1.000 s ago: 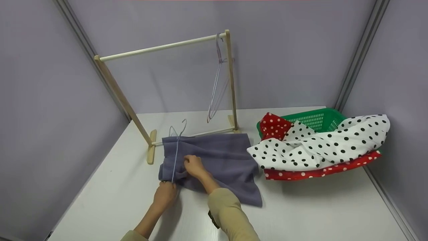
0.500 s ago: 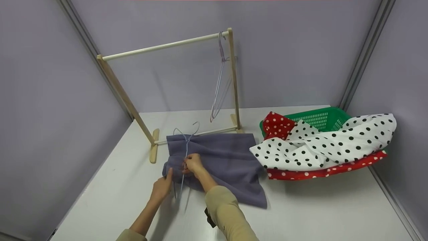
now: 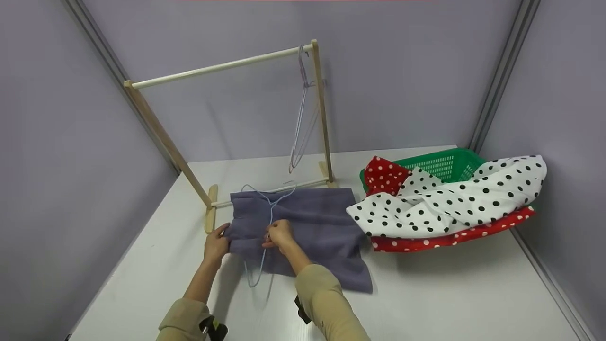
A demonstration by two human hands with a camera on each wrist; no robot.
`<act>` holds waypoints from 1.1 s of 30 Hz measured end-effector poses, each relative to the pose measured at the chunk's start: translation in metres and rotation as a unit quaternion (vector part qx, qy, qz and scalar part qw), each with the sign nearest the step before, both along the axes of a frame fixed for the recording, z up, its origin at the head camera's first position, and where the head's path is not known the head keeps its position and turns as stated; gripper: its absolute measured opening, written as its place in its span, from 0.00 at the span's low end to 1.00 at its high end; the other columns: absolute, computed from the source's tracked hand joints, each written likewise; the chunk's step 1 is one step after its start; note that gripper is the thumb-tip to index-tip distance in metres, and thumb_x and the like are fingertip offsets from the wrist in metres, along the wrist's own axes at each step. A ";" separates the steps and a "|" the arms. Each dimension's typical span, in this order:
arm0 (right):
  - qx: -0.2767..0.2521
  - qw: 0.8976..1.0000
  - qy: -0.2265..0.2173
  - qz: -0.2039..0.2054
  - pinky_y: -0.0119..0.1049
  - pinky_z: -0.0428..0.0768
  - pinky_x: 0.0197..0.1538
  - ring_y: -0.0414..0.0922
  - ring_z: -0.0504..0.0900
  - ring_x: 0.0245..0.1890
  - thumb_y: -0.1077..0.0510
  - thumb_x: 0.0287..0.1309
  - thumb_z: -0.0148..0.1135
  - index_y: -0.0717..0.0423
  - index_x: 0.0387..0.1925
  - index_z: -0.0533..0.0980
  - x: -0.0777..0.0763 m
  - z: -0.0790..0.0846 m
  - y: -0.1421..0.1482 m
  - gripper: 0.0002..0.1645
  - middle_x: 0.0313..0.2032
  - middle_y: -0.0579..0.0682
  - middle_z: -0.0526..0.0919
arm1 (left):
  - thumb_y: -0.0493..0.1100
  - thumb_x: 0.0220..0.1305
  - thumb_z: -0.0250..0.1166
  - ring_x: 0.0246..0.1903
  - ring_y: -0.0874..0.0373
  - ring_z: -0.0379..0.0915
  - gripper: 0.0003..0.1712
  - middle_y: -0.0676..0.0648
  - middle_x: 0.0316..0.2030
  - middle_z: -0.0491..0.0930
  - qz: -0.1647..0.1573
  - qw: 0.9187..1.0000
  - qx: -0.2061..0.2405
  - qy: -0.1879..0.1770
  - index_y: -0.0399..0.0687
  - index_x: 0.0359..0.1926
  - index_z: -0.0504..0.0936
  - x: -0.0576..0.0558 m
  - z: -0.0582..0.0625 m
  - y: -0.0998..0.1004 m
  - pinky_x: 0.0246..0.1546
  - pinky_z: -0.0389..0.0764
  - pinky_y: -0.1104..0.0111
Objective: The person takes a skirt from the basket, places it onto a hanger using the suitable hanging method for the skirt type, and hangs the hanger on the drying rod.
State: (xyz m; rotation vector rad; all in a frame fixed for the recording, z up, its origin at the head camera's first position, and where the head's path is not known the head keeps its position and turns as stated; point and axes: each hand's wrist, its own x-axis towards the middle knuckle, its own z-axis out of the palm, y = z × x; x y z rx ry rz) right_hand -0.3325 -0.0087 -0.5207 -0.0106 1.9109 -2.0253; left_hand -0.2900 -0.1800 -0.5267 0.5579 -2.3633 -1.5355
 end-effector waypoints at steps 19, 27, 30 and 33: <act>0.134 0.984 0.049 -0.107 0.32 0.75 0.15 0.38 0.72 0.06 0.72 0.50 0.45 0.67 0.17 0.72 -0.005 0.009 0.012 0.12 0.10 0.49 0.71 | 0.26 0.59 0.48 0.50 0.49 0.72 0.22 0.39 0.51 0.77 -0.012 0.985 0.002 0.170 0.35 0.52 0.77 -0.010 0.023 0.015 0.51 0.70 0.58; 0.194 0.969 0.043 -0.145 0.35 0.77 0.16 0.39 0.71 0.04 0.72 0.47 0.43 0.59 0.11 0.67 -0.017 0.011 0.033 0.15 0.07 0.48 0.70 | 0.26 0.61 0.47 0.57 0.48 0.67 0.21 0.39 0.53 0.76 0.048 0.977 0.077 0.193 0.35 0.53 0.77 -0.005 0.024 0.012 0.56 0.66 0.58; 0.208 0.965 0.049 -0.151 0.34 0.77 0.16 0.39 0.72 0.04 0.71 0.47 0.44 0.60 0.13 0.69 -0.020 0.012 0.037 0.13 0.08 0.48 0.71 | 0.27 0.61 0.47 0.58 0.48 0.66 0.22 0.39 0.54 0.75 0.064 0.976 0.087 0.189 0.35 0.54 0.76 -0.002 0.023 0.011 0.56 0.66 0.58; 0.218 0.961 0.051 -0.163 0.31 0.75 0.14 0.38 0.72 0.04 0.71 0.48 0.45 0.59 0.14 0.68 -0.022 0.013 0.042 0.12 0.09 0.48 0.71 | 0.27 0.62 0.47 0.59 0.48 0.65 0.22 0.39 0.54 0.74 0.079 0.974 0.093 0.193 0.35 0.55 0.75 0.002 0.021 0.008 0.57 0.65 0.59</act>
